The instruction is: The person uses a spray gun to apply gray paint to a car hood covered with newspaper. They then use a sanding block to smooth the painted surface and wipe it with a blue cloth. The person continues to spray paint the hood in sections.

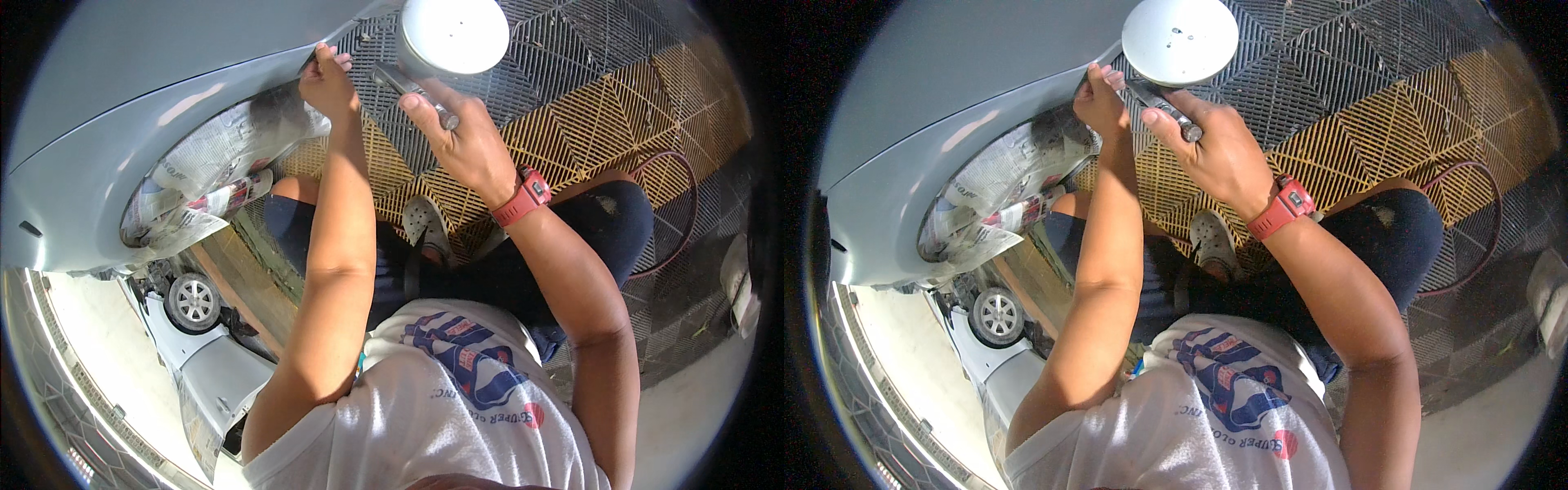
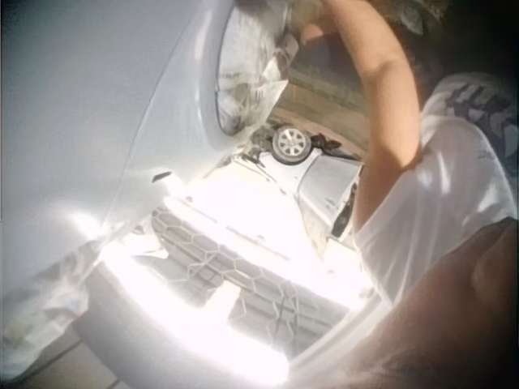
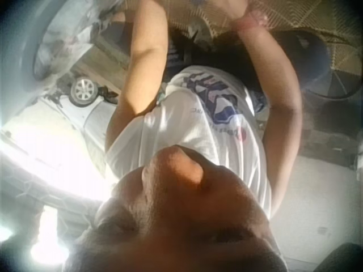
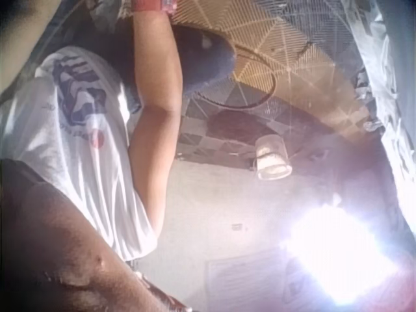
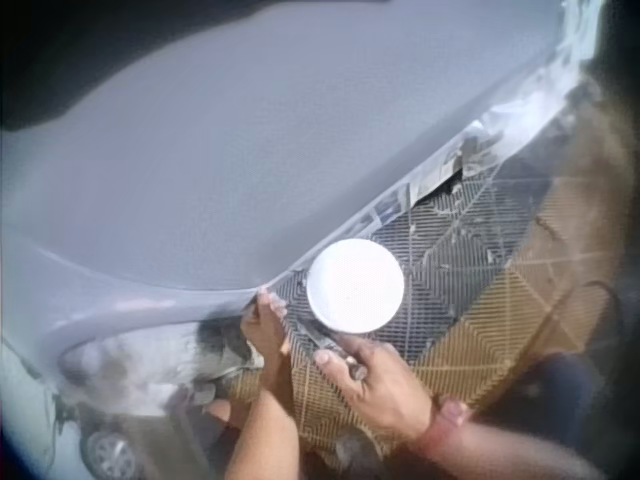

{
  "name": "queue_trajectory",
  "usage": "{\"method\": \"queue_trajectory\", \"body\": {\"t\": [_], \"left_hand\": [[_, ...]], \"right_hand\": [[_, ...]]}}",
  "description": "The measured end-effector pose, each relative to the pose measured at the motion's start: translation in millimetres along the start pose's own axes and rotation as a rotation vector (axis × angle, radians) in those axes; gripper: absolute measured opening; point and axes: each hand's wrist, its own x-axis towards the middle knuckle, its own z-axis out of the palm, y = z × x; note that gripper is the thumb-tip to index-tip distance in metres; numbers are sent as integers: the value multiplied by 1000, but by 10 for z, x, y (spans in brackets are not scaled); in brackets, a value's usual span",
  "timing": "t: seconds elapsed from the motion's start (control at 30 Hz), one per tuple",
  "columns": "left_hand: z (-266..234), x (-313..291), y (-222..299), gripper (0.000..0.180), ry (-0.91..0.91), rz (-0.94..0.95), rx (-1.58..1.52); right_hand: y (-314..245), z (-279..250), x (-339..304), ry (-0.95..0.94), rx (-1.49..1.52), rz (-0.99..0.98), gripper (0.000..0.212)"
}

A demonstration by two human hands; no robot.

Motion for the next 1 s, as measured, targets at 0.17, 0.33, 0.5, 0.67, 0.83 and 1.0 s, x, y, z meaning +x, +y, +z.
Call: {"method": "queue_trajectory", "body": {"t": [0.17, 0.33, 0.5, 0.67, 0.83, 1.0], "left_hand": [[126, -85, 136, 58, 36, 66, 492], [291, -132, 108, 62, -27, 23, 225], [299, -89, 144, 53, -56, -43, 212], [145, -77, 140, 57, 66, 105, 406], [49, -112, -78, 65, 149, -202, -70], [194, 20, -234, 61, -175, -461, -433]], "right_hand": [[3, 37, 7, 10, 4, -28, 64], [9, 14, -9, -7, -31, 2, 65], [9, -1, -1, -18, 21, 27, 66], [18, 14, -1, 21, -6, -26, 67], [17, -7, -22, -22, -5, 30, 67], [-40, -29, -10, 34, 35, -38, 61]]}}
